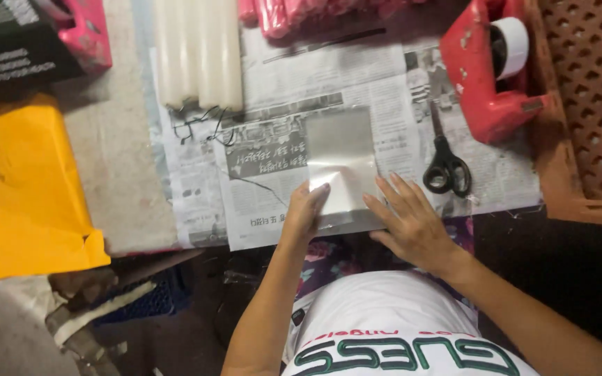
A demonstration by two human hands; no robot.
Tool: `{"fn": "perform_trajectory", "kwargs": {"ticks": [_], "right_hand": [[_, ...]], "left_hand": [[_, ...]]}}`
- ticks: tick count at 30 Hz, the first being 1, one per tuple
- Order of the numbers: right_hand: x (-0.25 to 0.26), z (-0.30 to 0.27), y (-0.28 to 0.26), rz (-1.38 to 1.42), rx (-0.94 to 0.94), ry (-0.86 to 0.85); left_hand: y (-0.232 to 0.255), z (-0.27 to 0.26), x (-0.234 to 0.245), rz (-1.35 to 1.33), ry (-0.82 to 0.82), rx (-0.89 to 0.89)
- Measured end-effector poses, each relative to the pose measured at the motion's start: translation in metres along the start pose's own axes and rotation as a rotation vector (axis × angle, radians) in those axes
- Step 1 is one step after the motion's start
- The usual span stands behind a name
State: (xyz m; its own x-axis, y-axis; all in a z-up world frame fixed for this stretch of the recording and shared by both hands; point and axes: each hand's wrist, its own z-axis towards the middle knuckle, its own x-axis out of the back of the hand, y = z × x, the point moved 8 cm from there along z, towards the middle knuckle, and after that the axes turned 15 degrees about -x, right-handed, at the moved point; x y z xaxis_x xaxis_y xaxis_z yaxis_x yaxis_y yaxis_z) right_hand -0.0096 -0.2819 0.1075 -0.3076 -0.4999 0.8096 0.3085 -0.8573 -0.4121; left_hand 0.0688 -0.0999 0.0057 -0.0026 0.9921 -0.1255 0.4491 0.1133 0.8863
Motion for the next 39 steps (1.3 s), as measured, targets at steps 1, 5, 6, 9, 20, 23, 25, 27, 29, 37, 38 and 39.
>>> {"fn": "perform_trajectory", "kwargs": {"ticks": [1, 5, 6, 9, 20, 23, 25, 27, 29, 37, 38, 39], "right_hand": [[-0.014, 0.005, 0.002, 0.008, 0.011, -0.006], [-0.043, 0.022, 0.009, 0.064, -0.010, 0.066], [-0.046, 0.023, 0.012, 0.070, -0.005, 0.049], [-0.042, 0.041, 0.013, 0.115, -0.106, -0.100], [-0.068, 0.078, 0.063, 0.418, -0.539, -0.671], [-0.078, 0.084, 0.077, 0.480, -0.612, -0.759], [-0.086, 0.085, 0.083, 0.489, -0.653, -0.821], [-0.090, 0.089, 0.076, 0.573, -0.612, -0.875], [-0.125, 0.081, 0.105, 0.537, -0.629, -0.939], [-0.151, 0.090, 0.112, 0.367, -0.625, -1.060], [-0.143, 0.093, 0.105, 0.272, -0.616, -1.035], [-0.134, 0.096, 0.098, 0.177, -0.606, -1.007]], "left_hand": [[-0.014, 0.006, 0.004, -0.005, 0.014, -0.002], [-0.053, 0.027, 0.021, -0.237, 0.073, -0.059], [-0.062, 0.032, 0.021, -0.289, 0.063, -0.060], [-0.065, 0.019, 0.022, -0.353, 0.023, 0.001], [0.055, -0.029, 0.036, 0.579, -0.002, -0.741], [0.071, -0.033, 0.012, 0.905, -0.041, -1.105], [0.072, -0.038, -0.008, 1.084, -0.068, -1.283], [0.062, -0.040, -0.031, 1.299, -0.103, -1.402], [0.050, -0.024, -0.033, 1.384, -0.094, -1.419], [0.036, 0.004, -0.036, 1.551, -0.185, -1.384], [0.034, 0.006, -0.037, 1.557, -0.201, -1.401], [0.033, 0.008, -0.037, 1.563, -0.217, -1.419]]}}
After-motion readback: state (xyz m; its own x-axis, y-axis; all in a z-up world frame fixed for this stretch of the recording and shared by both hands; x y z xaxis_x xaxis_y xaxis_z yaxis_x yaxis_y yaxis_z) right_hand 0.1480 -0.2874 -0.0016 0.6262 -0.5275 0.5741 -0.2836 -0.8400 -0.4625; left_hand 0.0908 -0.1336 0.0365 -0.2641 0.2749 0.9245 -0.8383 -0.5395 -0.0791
